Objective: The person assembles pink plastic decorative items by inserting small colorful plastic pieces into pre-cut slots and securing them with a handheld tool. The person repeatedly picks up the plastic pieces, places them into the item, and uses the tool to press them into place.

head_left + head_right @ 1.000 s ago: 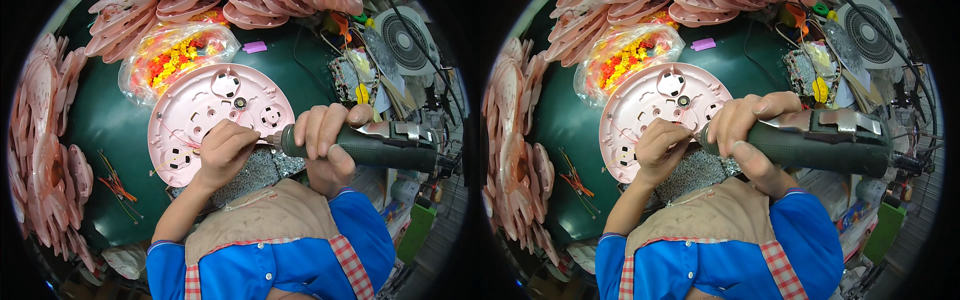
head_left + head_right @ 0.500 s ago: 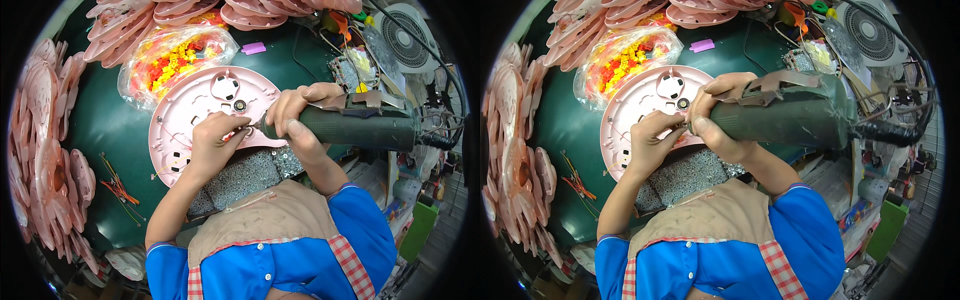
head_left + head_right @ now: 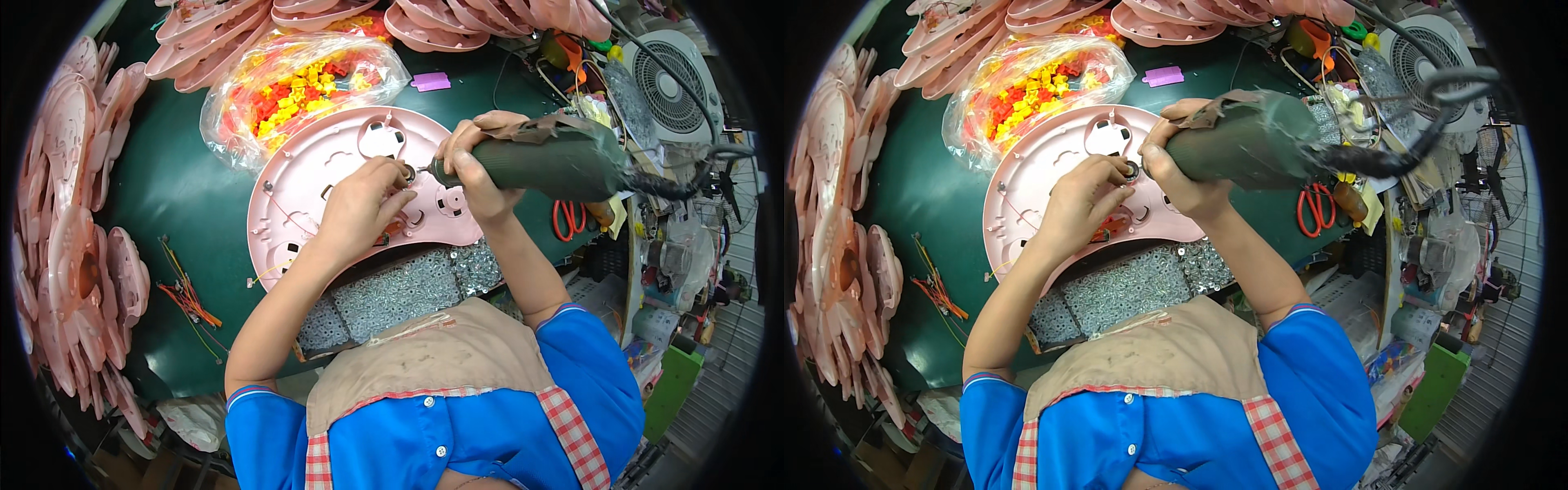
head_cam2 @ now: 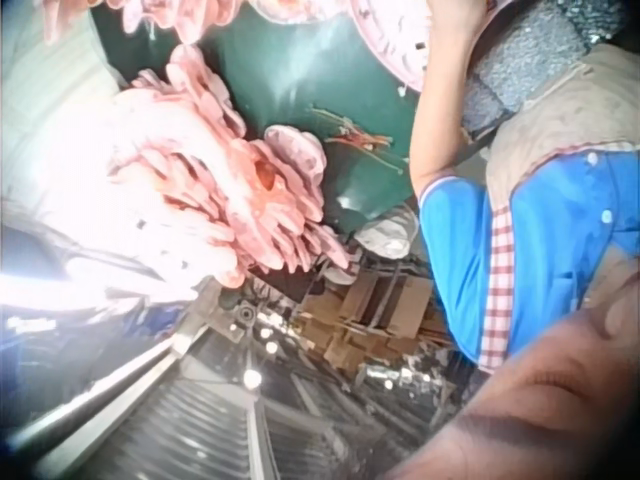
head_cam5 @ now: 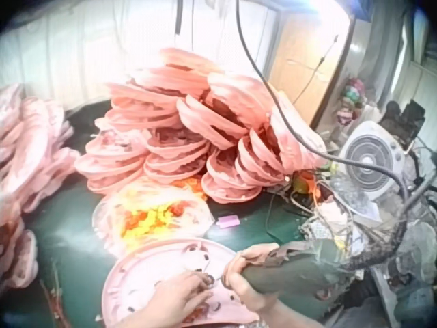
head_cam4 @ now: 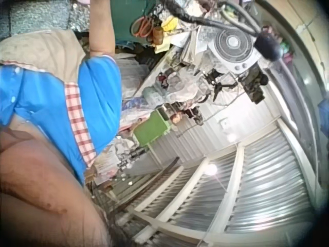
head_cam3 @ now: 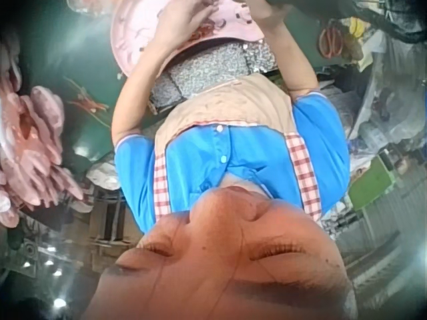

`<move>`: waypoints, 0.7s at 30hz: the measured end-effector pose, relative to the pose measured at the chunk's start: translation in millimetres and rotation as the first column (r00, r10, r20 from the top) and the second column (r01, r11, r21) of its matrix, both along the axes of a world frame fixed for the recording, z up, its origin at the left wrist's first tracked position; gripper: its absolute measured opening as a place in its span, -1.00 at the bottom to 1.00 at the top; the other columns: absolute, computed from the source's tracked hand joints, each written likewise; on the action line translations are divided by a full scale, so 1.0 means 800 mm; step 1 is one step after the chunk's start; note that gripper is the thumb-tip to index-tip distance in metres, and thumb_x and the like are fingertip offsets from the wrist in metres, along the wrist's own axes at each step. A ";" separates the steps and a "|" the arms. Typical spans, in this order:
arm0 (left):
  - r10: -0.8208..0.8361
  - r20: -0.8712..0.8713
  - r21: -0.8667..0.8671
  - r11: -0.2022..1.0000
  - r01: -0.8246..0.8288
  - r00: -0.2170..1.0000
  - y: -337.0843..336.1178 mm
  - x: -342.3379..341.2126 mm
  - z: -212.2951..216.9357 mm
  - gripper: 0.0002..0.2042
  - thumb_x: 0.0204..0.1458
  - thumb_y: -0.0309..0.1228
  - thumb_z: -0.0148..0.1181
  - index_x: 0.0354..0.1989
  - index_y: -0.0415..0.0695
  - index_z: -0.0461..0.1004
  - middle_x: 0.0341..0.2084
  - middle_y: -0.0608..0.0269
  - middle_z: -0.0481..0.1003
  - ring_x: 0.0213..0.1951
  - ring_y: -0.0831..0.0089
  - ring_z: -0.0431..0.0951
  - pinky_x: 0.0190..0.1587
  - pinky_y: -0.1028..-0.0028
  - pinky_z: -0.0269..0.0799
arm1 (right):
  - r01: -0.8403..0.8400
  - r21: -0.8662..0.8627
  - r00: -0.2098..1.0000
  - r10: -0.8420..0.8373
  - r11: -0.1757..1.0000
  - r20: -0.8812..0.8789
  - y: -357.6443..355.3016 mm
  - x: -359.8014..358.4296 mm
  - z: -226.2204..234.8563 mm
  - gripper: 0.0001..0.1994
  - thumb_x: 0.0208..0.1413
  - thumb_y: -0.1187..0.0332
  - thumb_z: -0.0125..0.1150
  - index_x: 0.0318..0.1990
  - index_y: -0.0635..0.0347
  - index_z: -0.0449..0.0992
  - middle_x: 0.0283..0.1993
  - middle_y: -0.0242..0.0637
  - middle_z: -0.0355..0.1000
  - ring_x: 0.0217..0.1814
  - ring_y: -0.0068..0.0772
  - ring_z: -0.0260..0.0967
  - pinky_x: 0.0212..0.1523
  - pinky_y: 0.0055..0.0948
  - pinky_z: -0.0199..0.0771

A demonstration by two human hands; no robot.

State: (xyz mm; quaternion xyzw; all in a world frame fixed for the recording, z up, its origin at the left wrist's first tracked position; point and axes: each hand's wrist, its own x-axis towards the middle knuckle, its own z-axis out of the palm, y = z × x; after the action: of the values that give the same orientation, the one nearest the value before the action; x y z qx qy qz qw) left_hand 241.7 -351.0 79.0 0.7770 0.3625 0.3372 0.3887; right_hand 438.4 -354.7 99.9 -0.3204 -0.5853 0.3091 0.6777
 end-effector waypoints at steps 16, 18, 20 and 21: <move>0.015 0.047 0.006 1.000 -0.015 0.999 -0.007 -0.003 -0.013 -0.79 0.05 -0.40 0.44 -0.26 -0.24 0.56 -0.14 0.10 0.57 -0.13 0.06 0.62 -0.08 0.18 0.56 | -0.232 -0.032 0.938 0.215 0.972 -0.272 -0.020 -0.002 0.054 -0.51 0.12 0.63 0.14 0.18 0.18 0.16 -0.49 -0.26 0.36 -0.49 -0.39 0.38 -0.29 -0.19 0.59; 0.019 0.058 -0.009 1.000 -0.019 0.998 -0.005 -0.003 -0.006 -0.78 -0.02 -0.43 0.50 -0.30 -0.24 0.57 -0.30 0.15 0.53 -0.24 0.16 0.58 -0.19 0.24 0.51 | -0.233 -0.030 0.943 0.219 0.972 -0.249 -0.026 -0.006 0.070 -0.51 0.12 0.59 0.16 0.18 0.16 0.16 -0.49 -0.27 0.37 -0.49 -0.40 0.39 -0.28 -0.20 0.60; 0.024 0.083 -0.023 1.000 -0.022 0.996 -0.007 -0.002 -0.003 -0.77 -0.05 -0.44 0.52 -0.32 -0.24 0.57 -0.36 0.16 0.51 -0.28 0.20 0.56 -0.23 0.27 0.49 | -0.241 -0.030 0.942 0.227 0.970 -0.246 -0.030 -0.007 0.073 -0.51 0.12 0.58 0.16 0.18 0.15 0.16 -0.49 -0.28 0.38 -0.49 -0.41 0.39 -0.27 -0.20 0.60; 0.024 0.109 -0.002 1.000 -0.024 0.994 -0.008 -0.001 -0.001 -0.77 -0.07 -0.47 0.53 -0.33 -0.24 0.57 -0.41 0.16 0.51 -0.31 0.22 0.56 -0.27 0.31 0.48 | -0.253 -0.027 0.939 0.238 0.967 -0.247 -0.030 -0.007 0.073 -0.51 0.11 0.58 0.16 0.18 0.15 0.16 -0.49 -0.28 0.38 -0.49 -0.41 0.39 -0.27 -0.20 0.60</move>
State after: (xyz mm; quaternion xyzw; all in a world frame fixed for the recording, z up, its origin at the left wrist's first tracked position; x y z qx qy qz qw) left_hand 240.7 -357.1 78.3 0.7529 0.3500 0.3838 0.4042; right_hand 432.5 -378.8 158.6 -0.2243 -0.5246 0.4447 0.6905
